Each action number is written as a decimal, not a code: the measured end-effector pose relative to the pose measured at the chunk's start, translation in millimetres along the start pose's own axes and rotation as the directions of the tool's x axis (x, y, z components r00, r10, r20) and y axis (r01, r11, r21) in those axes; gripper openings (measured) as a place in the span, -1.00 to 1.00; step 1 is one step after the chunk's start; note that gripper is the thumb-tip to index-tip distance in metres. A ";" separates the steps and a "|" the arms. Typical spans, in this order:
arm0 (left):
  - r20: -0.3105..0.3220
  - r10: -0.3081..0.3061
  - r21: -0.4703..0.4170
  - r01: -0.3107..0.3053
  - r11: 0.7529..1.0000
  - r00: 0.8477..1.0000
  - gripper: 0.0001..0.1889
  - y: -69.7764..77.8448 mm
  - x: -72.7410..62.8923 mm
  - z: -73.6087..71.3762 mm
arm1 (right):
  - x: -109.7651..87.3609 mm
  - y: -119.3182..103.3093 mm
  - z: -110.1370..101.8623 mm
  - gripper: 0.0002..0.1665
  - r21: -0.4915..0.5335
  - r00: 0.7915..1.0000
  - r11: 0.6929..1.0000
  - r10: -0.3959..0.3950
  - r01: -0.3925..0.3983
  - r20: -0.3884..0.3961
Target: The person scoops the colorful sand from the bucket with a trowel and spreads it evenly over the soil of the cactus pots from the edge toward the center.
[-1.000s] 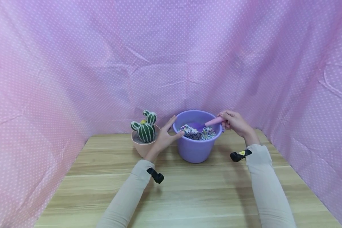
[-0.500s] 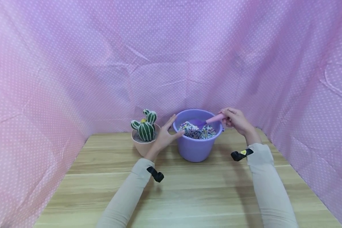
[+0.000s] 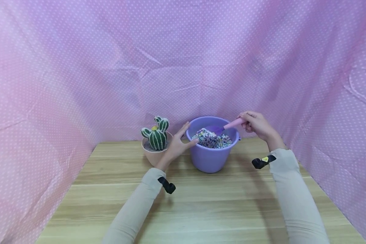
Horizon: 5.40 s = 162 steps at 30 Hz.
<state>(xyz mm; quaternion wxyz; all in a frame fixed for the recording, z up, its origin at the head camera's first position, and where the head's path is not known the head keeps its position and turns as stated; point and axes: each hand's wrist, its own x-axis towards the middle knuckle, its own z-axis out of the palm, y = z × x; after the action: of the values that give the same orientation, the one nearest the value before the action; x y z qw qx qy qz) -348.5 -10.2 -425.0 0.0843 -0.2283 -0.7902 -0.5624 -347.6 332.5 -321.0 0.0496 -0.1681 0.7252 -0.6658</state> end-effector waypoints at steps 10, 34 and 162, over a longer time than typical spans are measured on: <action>0.013 -0.002 0.023 0.001 1.000 1.000 -0.01 3.2 -1.1 0.0 | -5.3 -6.7 0.6 -0.68 0.032 1.000 0.999 0.001 0.000 -0.019; -0.018 0.024 0.020 -0.024 1.000 1.000 -0.09 39.4 -34.0 -47.3 | -9.1 -20.5 29.2 -0.70 0.042 0.995 0.997 -0.061 0.065 -0.076; -0.035 -0.237 -0.308 0.215 0.927 0.971 -0.12 -63.7 -80.0 -140.3 | 50.9 5.4 150.7 -0.71 0.011 0.982 0.990 0.140 -0.142 0.128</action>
<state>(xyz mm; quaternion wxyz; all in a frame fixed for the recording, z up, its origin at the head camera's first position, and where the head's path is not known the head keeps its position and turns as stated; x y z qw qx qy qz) -324.2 -178.3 -460.9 0.0112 -0.1256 -0.7124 -0.6903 -351.7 174.0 -335.0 0.1442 -0.1577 0.7238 -0.6560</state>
